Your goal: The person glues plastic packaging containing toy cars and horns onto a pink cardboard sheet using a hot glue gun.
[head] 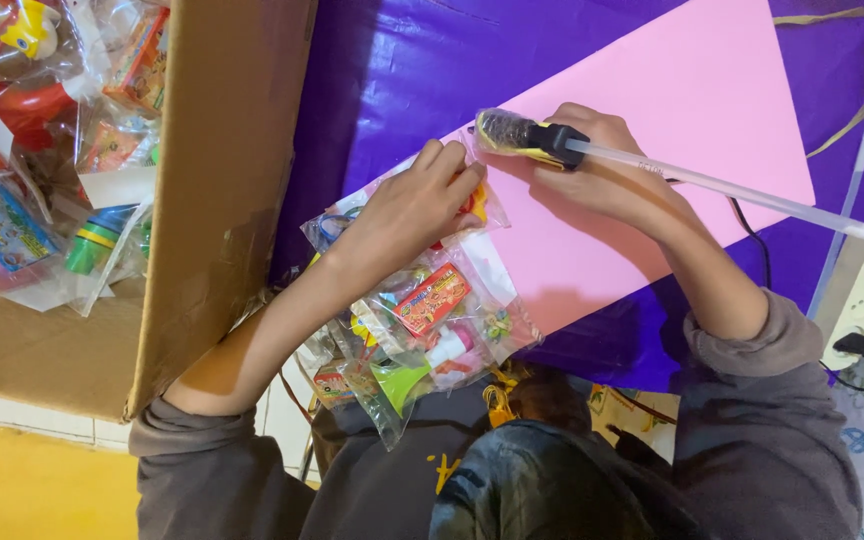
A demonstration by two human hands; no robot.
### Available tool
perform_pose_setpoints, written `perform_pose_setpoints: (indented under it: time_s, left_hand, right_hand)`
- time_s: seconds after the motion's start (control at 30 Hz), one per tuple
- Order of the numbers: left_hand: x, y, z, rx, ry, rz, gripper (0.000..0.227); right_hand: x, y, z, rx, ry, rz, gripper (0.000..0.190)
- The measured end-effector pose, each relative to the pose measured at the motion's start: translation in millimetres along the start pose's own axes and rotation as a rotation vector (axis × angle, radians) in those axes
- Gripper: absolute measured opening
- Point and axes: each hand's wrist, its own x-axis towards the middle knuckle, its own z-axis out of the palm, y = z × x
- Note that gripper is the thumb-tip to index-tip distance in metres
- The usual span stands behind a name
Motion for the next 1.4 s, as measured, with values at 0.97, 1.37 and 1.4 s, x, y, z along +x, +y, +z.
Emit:
perform_pose_setpoints:
  time_s: [0.97, 1.37, 1.4]
  left_hand:
    - [-1.6, 4.3, -6.5, -0.085, 0.098, 0.012, 0.045]
    - [-3.7, -0.9, 2.5, -0.024, 0.046, 0.009, 0.045]
    - [-3.7, -1.0, 2.4, -0.028, 0.046, 0.009, 0.045]
  right_hand:
    - [-7.0, -14.3, -0.3, -0.196, -0.005, -0.127, 0.019]
    - [-6.5, -13.4, -3.5, -0.016, -0.053, -0.012, 0.025]
    - [-6.3, -13.3, -3.4, -0.009, -0.049, -0.007, 0.024]
